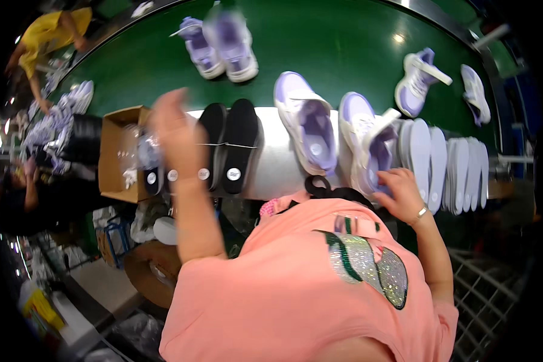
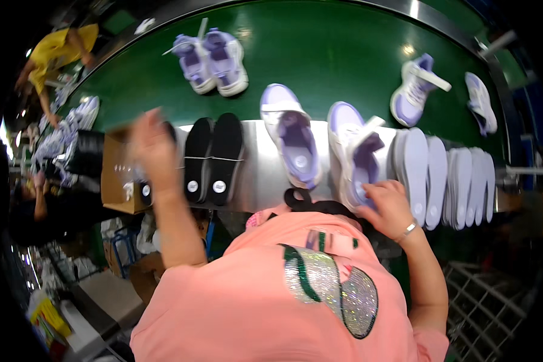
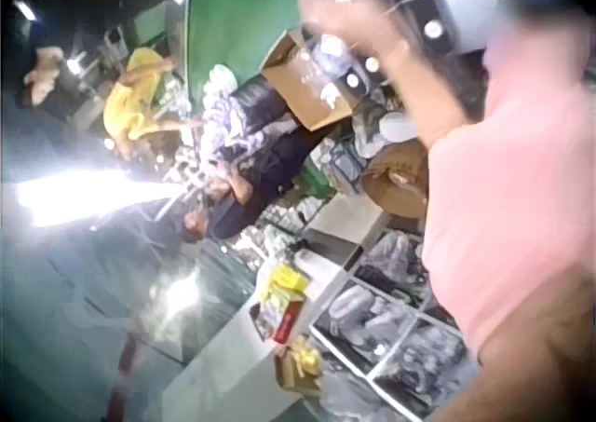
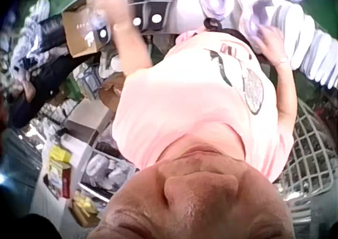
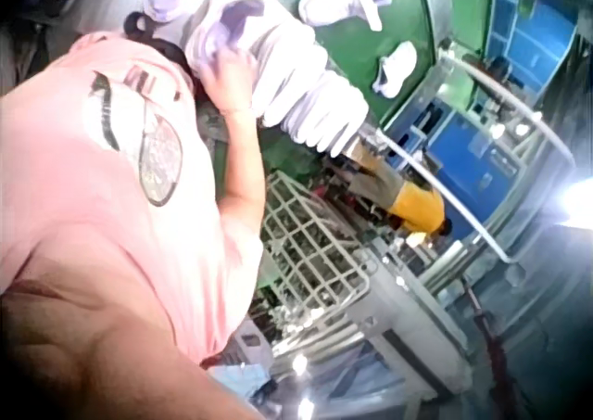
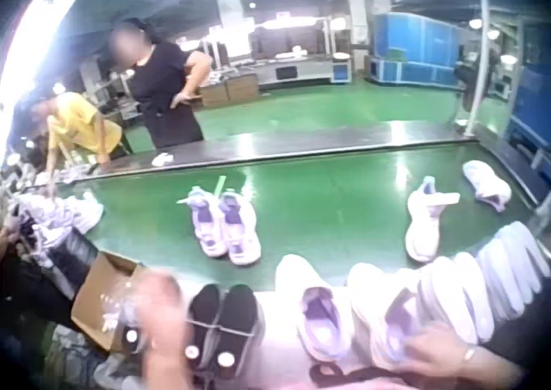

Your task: The person inserts white insoles into purple and white sneakers on a conveyor belt and then retrieves a stack of white insoles from a shelf.

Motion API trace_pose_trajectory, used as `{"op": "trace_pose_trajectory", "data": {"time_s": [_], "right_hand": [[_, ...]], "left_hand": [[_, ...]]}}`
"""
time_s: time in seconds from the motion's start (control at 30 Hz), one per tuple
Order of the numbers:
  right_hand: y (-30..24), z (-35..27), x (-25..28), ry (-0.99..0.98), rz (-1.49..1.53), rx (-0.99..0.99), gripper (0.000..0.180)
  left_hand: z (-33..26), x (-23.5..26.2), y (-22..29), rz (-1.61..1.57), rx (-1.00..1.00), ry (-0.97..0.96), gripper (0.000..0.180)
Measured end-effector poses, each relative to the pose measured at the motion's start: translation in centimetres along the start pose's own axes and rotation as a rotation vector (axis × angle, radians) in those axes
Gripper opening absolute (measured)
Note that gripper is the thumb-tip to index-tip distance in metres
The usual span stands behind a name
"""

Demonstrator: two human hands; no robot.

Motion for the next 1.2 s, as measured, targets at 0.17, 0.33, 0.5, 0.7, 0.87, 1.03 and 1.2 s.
{"op": "trace_pose_trajectory", "data": {"time_s": [0.17,0.33,0.5,0.7,0.87,1.03,1.2], "right_hand": [[0.8,1.4,-3.6,-0.365,-0.138,-0.089,0.042],[2.7,3.4,-5.4,-0.611,-0.035,-0.202,0.035],[1.3,5.1,-4.5,-0.535,0.006,-0.302,0.030],[-0.8,7.7,-6.3,-0.344,0.027,-0.251,0.027],[-0.9,5.8,-3.0,0.024,0.151,0.069,0.042],[7.0,5.1,5.4,0.459,0.259,-0.030,0.026],[21.8,6.4,9.0,0.531,0.102,-0.513,0.036]], "left_hand": [[-1.4,9.7,-15.5,0.873,0.235,0.119,0.041],[-2.9,1.6,-7.8,-0.158,0.298,0.023,0.040],[-8.2,-10.1,8.9,-0.350,0.003,-0.763,0.058],[-10.8,-18.9,14.0,0.099,-0.080,-1.190,0.076],[-10.2,-20.9,12.6,0.072,-0.140,-1.155,0.061],[-3.5,-24.5,8.8,0.076,-0.110,-0.971,0.056],[4.0,-26.3,8.0,-0.013,0.020,-0.763,0.071]]}}
Point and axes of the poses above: each hand's wrist, its own z-axis towards the middle knuckle, its own x-axis out of the back of the hand, y = z × x, the point moved 5 cm from there along z, towards the middle knuckle, and after that the axes turned 5 degrees about -y, right-handed, at the moved point
